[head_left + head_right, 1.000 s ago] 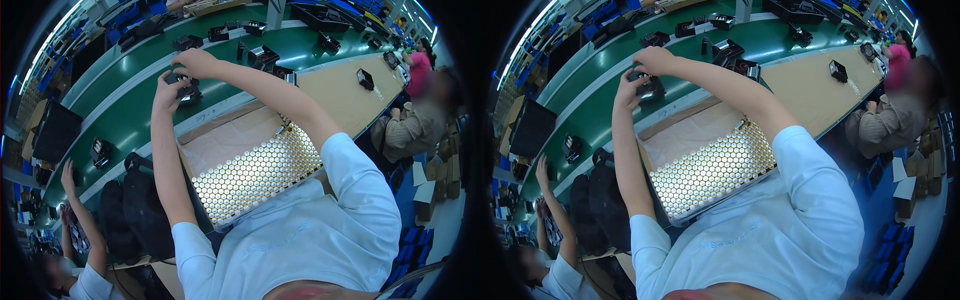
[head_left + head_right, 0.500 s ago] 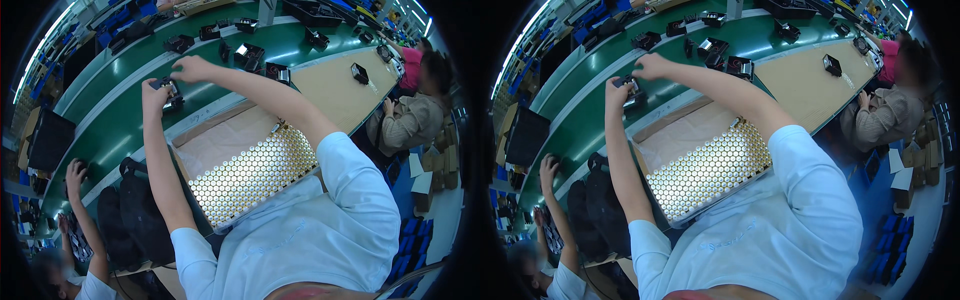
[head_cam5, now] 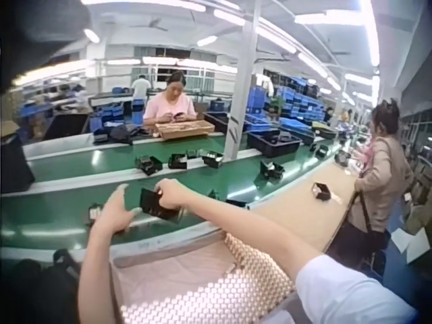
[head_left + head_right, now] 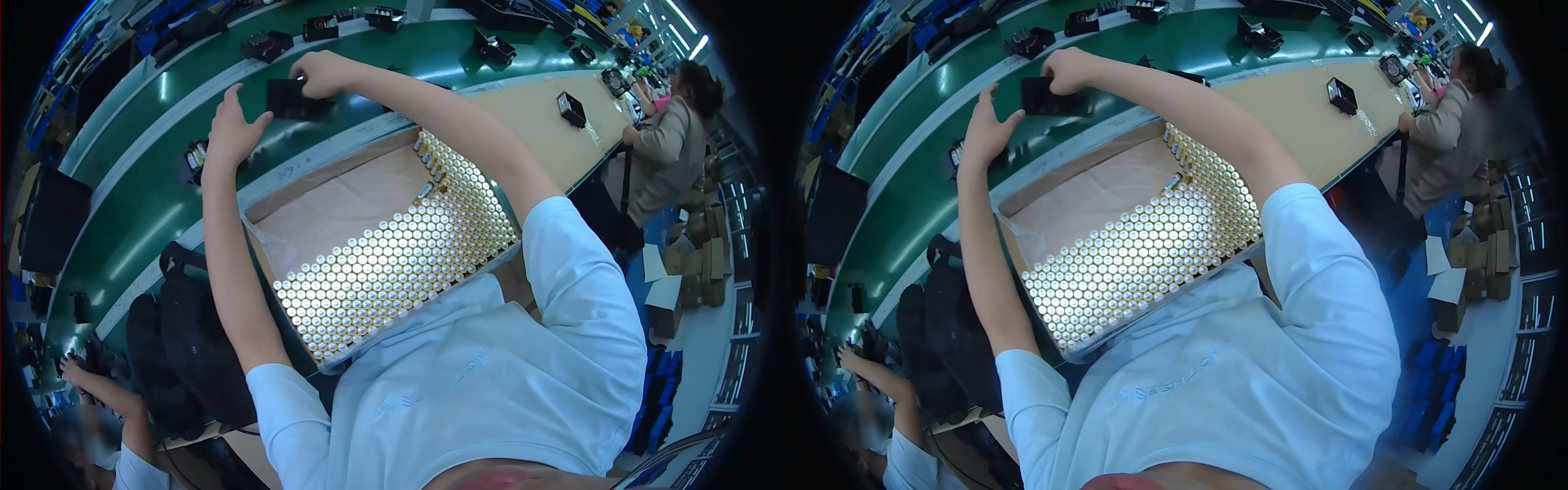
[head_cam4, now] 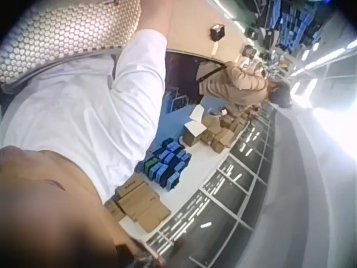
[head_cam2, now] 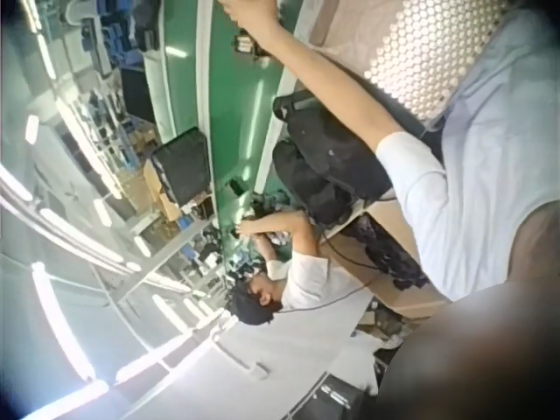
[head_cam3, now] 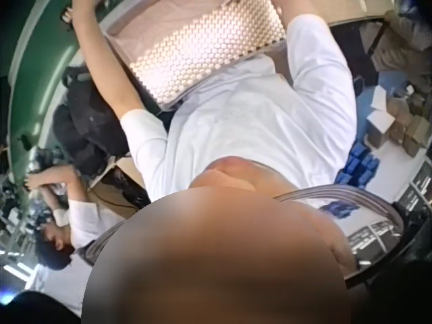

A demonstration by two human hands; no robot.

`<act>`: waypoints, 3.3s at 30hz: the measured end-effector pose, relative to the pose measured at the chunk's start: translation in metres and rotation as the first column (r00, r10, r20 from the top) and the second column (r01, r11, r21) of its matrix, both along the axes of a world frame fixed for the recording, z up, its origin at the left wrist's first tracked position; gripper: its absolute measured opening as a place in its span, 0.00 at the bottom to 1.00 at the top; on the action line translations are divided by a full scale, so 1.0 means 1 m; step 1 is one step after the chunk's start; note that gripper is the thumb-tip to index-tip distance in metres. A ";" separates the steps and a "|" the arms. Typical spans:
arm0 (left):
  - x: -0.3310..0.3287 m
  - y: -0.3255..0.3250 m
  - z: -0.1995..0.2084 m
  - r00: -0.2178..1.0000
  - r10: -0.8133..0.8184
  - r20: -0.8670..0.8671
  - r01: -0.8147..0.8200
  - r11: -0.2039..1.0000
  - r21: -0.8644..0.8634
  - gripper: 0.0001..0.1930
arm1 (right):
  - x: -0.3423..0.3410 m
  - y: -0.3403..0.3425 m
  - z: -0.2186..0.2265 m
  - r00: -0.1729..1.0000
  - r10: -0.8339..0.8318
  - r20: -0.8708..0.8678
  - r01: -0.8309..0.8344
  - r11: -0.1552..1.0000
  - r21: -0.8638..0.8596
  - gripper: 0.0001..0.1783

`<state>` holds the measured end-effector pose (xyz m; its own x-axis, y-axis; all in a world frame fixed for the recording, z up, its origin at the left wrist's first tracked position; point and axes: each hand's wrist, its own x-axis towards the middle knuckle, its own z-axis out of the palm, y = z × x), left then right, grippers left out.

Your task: Assemble small electronic components by placing them into a grid tray at a factory workstation.

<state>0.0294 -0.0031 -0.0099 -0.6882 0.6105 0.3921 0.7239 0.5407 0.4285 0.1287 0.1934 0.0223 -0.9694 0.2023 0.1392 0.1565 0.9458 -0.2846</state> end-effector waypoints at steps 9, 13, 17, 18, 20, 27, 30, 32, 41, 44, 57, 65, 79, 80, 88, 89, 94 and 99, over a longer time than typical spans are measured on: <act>-0.001 0.002 0.001 0.828 -0.294 0.477 0.293 0.953 0.078 0.19 | 0.105 -0.017 0.031 0.837 0.483 0.257 -0.498 0.867 -0.011 0.10; 0.003 0.008 0.011 0.574 -0.283 0.768 0.021 0.943 0.332 0.20 | 0.146 -0.025 0.031 0.592 0.445 0.672 -0.565 0.824 -0.048 0.07; 0.003 0.004 0.013 0.486 -0.310 0.817 -0.064 0.920 0.387 0.21 | 0.148 -0.025 0.010 0.476 0.446 0.758 -0.662 0.749 -0.026 0.07; 0.004 0.005 0.014 0.456 -0.323 0.829 -0.091 0.910 0.404 0.22 | 0.148 -0.024 0.007 0.438 0.439 0.784 -0.690 0.723 -0.019 0.08; 0.004 0.004 0.012 0.459 -0.322 0.828 -0.098 0.908 0.408 0.22 | 0.147 -0.023 0.002 0.475 0.487 0.733 -0.671 0.740 -0.057 0.08; 0.017 0.000 0.012 0.457 -0.404 0.793 -0.107 0.859 0.500 0.23 | 0.096 -0.030 0.018 0.894 0.448 -0.029 -0.431 0.839 -0.333 0.12; 0.022 0.007 0.014 0.406 -0.466 0.786 -0.105 0.831 0.546 0.23 | 0.049 -0.034 0.016 0.959 0.061 -0.277 -0.180 0.886 -0.427 0.15; 0.022 0.015 0.014 0.310 -0.538 0.784 -0.119 0.796 0.593 0.23 | 0.026 -0.035 0.010 0.948 0.042 -0.316 -0.163 0.916 -0.367 0.16; 0.003 0.011 -0.002 0.587 -0.369 0.720 -0.183 0.806 0.562 0.23 | 0.057 -0.046 0.027 0.931 0.311 -0.189 -0.342 0.925 -0.164 0.17; -0.004 0.004 -0.006 0.635 -0.296 0.714 -0.213 0.821 0.529 0.23 | 0.094 -0.031 0.035 0.808 0.587 -0.049 -0.588 0.809 -0.009 0.17; 0.018 0.021 0.001 0.504 -0.448 0.738 -0.170 0.787 0.593 0.20 | 0.089 -0.046 0.031 0.989 -0.116 -0.091 0.074 0.925 -0.373 0.17; 0.028 0.023 0.013 0.581 -0.358 0.731 -0.127 0.847 0.516 0.21 | 0.015 -0.053 -0.006 0.957 -0.274 -0.099 0.193 0.851 -0.488 0.20; 0.003 0.021 -0.011 0.659 -0.296 0.691 -0.211 0.810 0.548 0.23 | 0.094 -0.021 0.025 0.858 0.500 -0.118 -0.514 0.834 -0.202 0.12; 0.000 0.021 -0.014 0.654 -0.307 0.692 -0.231 0.789 0.569 0.23 | 0.110 -0.015 0.034 0.831 0.555 0.033 -0.532 0.810 -0.248 0.12; 0.012 0.019 0.003 0.665 -0.241 0.707 -0.180 0.867 0.464 0.22 | 0.177 0.010 0.038 0.578 0.510 0.637 -0.582 0.805 -0.116 0.18; 0.011 0.020 0.000 0.660 -0.240 0.712 -0.183 0.868 0.462 0.22 | 0.179 0.010 0.038 0.574 0.511 0.640 -0.581 0.805 -0.121 0.18; 0.008 0.021 -0.005 0.653 -0.253 0.714 -0.170 0.870 0.463 0.22 | 0.187 0.005 0.045 0.479 0.448 0.755 -0.611 0.787 -0.079 0.18; 0.007 0.023 -0.005 0.679 -0.231 0.697 -0.143 0.889 0.435 0.23 | 0.189 0.012 0.044 0.472 0.467 0.748 -0.642 0.763 -0.071 0.17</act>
<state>0.0366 0.0195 -0.0150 -0.8372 0.5468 0.0096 0.1055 0.1442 0.9839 0.3175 0.2052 0.0664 -0.6716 -0.3607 -0.6472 -0.3616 0.9220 -0.1385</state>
